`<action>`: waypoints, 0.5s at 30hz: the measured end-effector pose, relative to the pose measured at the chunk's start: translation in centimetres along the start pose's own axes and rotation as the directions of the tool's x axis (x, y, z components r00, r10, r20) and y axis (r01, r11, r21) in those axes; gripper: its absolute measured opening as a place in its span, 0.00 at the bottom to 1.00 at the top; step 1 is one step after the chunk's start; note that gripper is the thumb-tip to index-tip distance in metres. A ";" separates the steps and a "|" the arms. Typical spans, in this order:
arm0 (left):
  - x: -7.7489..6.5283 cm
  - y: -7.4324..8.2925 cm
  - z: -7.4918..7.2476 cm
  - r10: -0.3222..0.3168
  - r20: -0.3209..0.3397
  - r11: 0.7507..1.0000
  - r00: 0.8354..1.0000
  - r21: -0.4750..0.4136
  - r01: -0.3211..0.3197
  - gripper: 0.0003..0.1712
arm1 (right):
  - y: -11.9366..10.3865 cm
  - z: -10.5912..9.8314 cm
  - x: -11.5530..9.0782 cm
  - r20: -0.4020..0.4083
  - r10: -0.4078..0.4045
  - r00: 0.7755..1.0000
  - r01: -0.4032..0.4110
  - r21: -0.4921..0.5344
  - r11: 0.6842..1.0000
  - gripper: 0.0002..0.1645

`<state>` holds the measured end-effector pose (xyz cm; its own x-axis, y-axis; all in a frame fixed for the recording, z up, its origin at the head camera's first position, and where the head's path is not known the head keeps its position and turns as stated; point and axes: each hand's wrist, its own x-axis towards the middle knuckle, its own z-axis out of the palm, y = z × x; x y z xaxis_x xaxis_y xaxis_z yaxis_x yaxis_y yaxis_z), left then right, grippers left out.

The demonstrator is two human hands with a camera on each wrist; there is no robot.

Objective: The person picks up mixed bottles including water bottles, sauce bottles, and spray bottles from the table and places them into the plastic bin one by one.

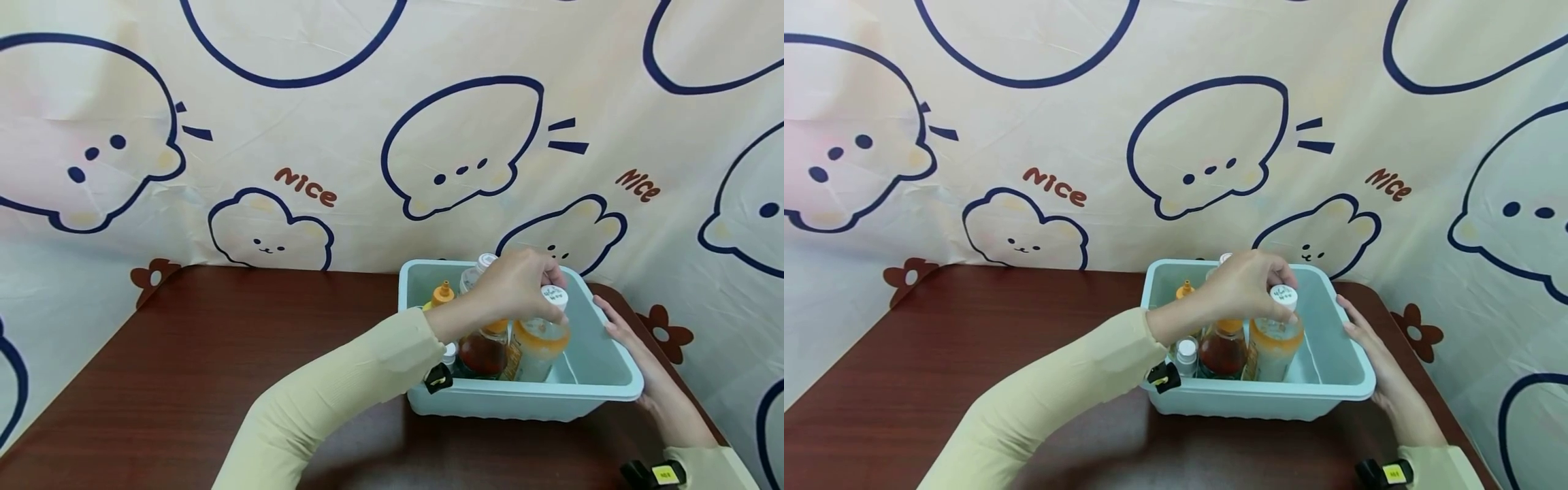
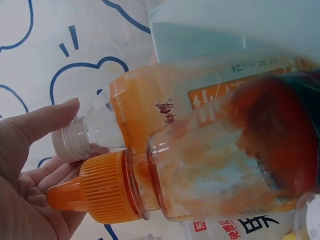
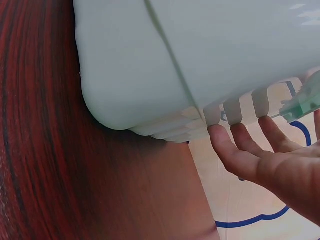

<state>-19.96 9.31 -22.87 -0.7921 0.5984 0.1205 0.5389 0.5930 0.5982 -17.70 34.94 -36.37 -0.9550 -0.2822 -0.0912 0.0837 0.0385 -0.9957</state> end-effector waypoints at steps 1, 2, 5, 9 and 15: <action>0.0 0.0 0.0 -0.001 0.006 1.000 1.000 0.002 0.000 0.17 | 0.0 0.0 0.0 -0.004 0.000 1.000 0.000 -0.002 1.000 0.31; 0.0 0.0 0.0 -0.001 0.012 1.000 1.000 0.000 0.001 0.16 | 0.1 0.0 0.0 -0.005 0.000 1.000 0.000 -0.001 1.000 0.31; 0.1 0.0 0.1 -0.006 0.031 1.000 0.999 0.011 0.006 0.16 | 0.1 0.0 -0.1 -0.007 -0.003 1.000 0.003 0.010 1.000 0.31; 0.2 0.0 0.3 -0.006 0.042 0.999 0.999 0.049 0.004 0.16 | 0.3 -0.2 0.0 0.016 -0.028 0.999 0.027 0.048 0.999 0.31; 0.3 0.1 0.3 0.008 0.057 0.997 0.998 0.079 -0.012 0.16 | 0.6 -0.3 0.0 0.038 -0.062 0.997 0.060 0.054 0.997 0.31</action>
<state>-20.03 9.68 -23.01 -0.7705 0.6324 0.0800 0.5694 0.6263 0.5325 -17.77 35.27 -36.96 -0.9470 -0.3199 -0.0299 0.0417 -0.0299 -0.9987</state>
